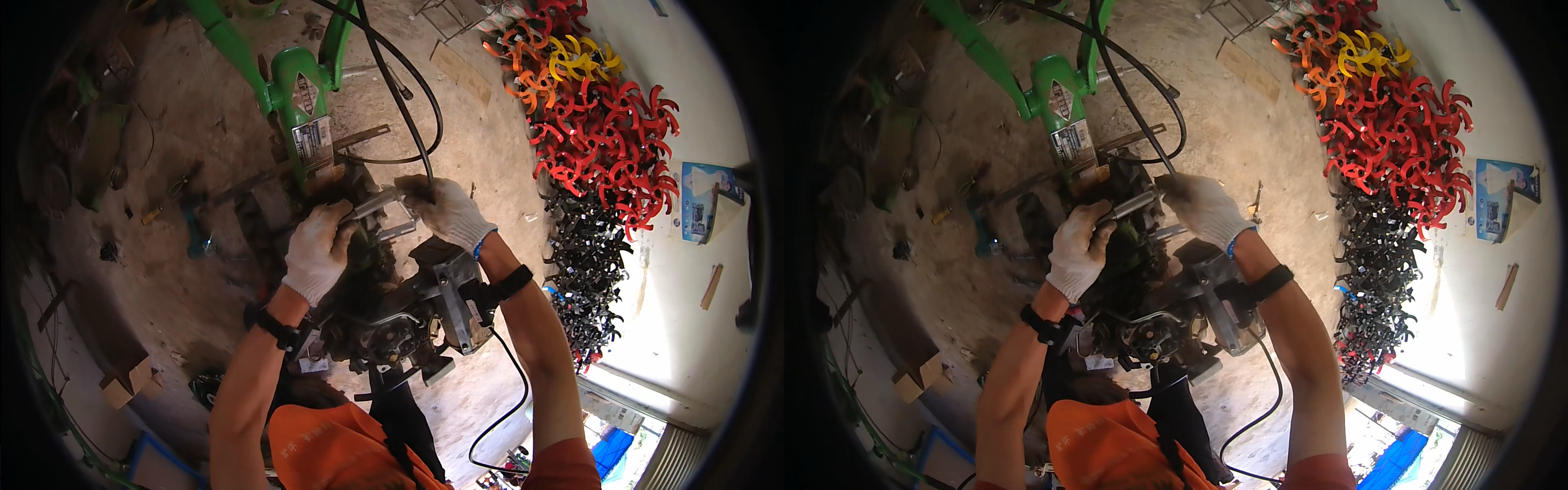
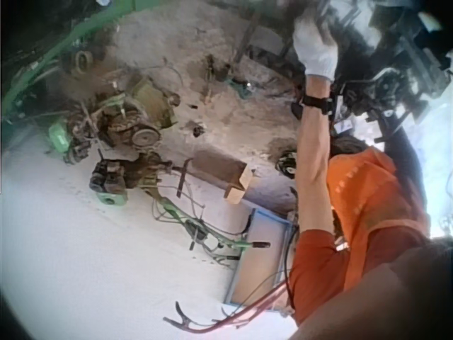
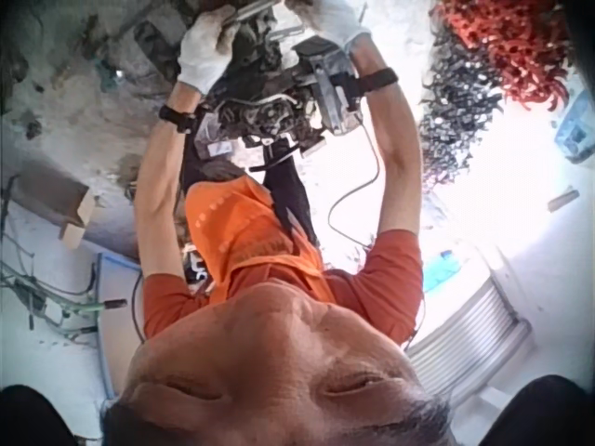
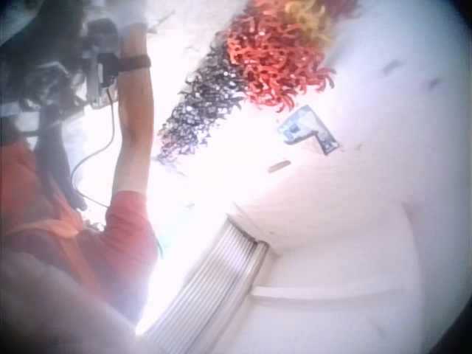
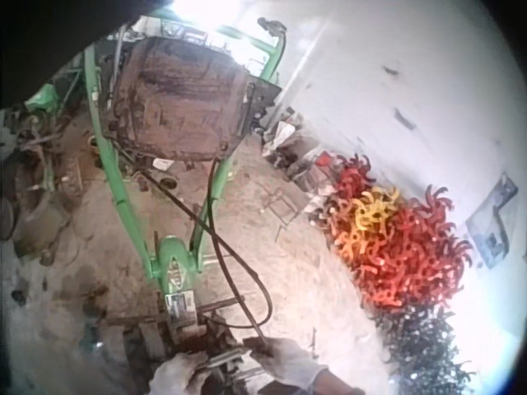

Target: The person assembles a green metal frame onto a small engine in a workshop. They use a screwdriver and an impact wrench to attach brackets and fasten bolts, then connect a cable to the engine.

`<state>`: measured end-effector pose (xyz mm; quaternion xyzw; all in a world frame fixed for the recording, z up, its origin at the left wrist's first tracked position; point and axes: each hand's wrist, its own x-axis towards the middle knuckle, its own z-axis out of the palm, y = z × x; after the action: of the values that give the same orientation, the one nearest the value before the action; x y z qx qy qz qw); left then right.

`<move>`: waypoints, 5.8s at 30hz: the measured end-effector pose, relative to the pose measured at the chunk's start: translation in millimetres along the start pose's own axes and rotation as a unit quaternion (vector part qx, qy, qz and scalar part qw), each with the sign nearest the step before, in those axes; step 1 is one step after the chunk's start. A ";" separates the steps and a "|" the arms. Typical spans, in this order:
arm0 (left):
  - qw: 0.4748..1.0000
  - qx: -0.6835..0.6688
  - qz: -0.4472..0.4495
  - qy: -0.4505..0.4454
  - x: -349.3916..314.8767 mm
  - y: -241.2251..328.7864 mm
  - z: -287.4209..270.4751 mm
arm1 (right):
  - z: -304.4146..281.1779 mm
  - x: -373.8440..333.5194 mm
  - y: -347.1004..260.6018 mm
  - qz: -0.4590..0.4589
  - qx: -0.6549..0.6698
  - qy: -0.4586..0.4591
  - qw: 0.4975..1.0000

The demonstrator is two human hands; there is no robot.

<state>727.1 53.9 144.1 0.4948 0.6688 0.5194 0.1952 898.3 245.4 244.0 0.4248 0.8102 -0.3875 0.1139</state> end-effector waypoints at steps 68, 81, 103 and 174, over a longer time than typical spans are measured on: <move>0.733 -0.409 -0.506 -0.198 15.2 10.6 -35.7 | 177.3 -0.7 -62.6 0.237 0.435 0.278 0.823; 0.966 -0.089 -0.184 -0.158 3.5 8.0 -34.0 | 115.5 8.3 -77.6 0.340 0.228 0.389 0.825; 0.884 -0.200 -0.196 -0.375 37.7 -37.5 -39.2 | 146.9 84.5 16.7 0.133 0.468 0.538 0.689; 0.866 -0.189 0.197 -0.420 31.7 -198.1 -71.1 | 119.1 118.9 18.6 0.070 0.453 0.605 0.651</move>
<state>567.3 51.5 3.5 0.7412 0.3015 0.4065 0.4410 822.7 236.7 92.8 0.6188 0.3911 -0.3548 -0.5816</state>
